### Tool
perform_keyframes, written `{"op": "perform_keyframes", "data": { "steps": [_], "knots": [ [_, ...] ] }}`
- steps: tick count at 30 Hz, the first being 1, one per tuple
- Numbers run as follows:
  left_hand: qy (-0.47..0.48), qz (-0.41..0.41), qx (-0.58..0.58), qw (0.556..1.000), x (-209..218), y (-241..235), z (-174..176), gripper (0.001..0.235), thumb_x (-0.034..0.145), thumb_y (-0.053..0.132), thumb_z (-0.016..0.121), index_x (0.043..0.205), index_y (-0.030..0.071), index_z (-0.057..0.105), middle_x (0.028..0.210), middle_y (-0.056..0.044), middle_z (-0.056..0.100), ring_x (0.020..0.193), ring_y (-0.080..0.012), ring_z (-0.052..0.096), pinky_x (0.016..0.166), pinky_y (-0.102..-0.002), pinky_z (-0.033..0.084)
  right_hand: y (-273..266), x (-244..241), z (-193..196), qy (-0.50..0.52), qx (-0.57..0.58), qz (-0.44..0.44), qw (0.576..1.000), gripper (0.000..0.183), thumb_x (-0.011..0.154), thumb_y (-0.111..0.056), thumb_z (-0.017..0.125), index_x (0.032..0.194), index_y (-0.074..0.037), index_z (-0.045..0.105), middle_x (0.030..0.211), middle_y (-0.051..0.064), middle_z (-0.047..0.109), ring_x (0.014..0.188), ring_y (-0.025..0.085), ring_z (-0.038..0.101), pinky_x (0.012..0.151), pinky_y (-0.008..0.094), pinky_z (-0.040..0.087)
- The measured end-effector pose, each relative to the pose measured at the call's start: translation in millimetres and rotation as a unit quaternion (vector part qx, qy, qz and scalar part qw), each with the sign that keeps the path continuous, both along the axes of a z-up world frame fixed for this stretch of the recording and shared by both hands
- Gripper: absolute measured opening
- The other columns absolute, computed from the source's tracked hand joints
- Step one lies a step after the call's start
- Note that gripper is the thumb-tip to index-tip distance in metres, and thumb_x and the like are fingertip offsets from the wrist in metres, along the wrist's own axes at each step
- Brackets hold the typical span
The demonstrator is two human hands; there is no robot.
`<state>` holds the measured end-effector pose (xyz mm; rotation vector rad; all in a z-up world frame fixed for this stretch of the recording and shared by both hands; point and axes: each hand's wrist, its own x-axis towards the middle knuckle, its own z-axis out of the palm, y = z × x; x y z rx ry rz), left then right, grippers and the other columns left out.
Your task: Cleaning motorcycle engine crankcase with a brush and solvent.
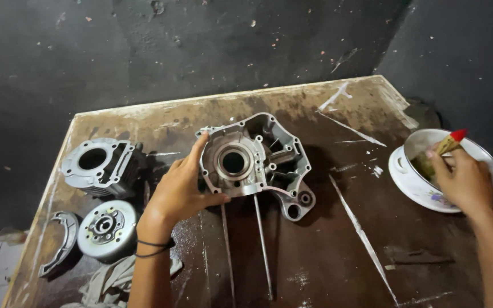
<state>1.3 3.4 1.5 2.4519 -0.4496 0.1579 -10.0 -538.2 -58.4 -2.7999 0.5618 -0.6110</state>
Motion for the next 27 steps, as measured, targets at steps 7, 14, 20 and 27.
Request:
{"op": "perform_keyframes", "data": {
  "steps": [7, 14, 20, 27],
  "knots": [
    [-0.015, 0.005, -0.006, 1.000, 0, 0, -1, 0.134, 0.052, 0.030, 0.098, 0.159, 0.023, 0.017, 0.139, -0.023, 0.057, 0.130, -0.0461, 0.051, 0.105, -0.048, 0.044, -13, 14, -27, -0.091, 0.052, 0.114, 0.988, 0.038, 0.108, -0.041, 0.066, 0.120, -0.005, 0.071, 0.096, 0.020, 0.076, 0.093, 0.032, 0.073, 0.082, 0.046, 0.056],
    [-0.008, 0.009, -0.004, 1.000, -1, -1, -2, 0.134, 0.051, 0.031, 0.099, 0.158, 0.023, 0.018, 0.142, -0.021, 0.056, 0.131, -0.0452, 0.051, 0.105, -0.048, 0.043, -26, 10, -16, -0.070, 0.083, 0.111, 0.988, 0.031, 0.111, -0.033, 0.061, 0.123, -0.005, 0.069, 0.095, 0.018, 0.074, 0.080, 0.029, 0.074, 0.073, 0.042, 0.057],
    [0.003, 0.022, -0.010, 1.000, -1, -3, 1, 0.135, 0.052, 0.030, 0.099, 0.158, 0.023, 0.017, 0.146, -0.019, 0.052, 0.135, -0.0422, 0.049, 0.107, -0.046, 0.043, 99, -7, 70, -0.216, 0.137, 0.258, 0.932, 0.019, 0.114, -0.019, 0.060, 0.118, 0.000, 0.064, 0.098, 0.011, 0.071, 0.083, 0.013, 0.067, 0.076, 0.027, 0.053],
    [-0.015, -0.003, -0.040, 0.999, 2, -2, -6, 0.136, 0.047, 0.028, 0.100, 0.156, 0.020, 0.019, 0.152, -0.018, 0.047, 0.136, -0.0399, 0.047, 0.106, -0.044, 0.043, 297, 28, 77, -0.238, 0.177, 0.527, 0.796, 0.016, 0.095, -0.009, 0.075, 0.110, -0.007, 0.070, 0.106, 0.007, 0.079, 0.095, 0.016, 0.078, 0.085, 0.030, 0.062]
  ]
}}
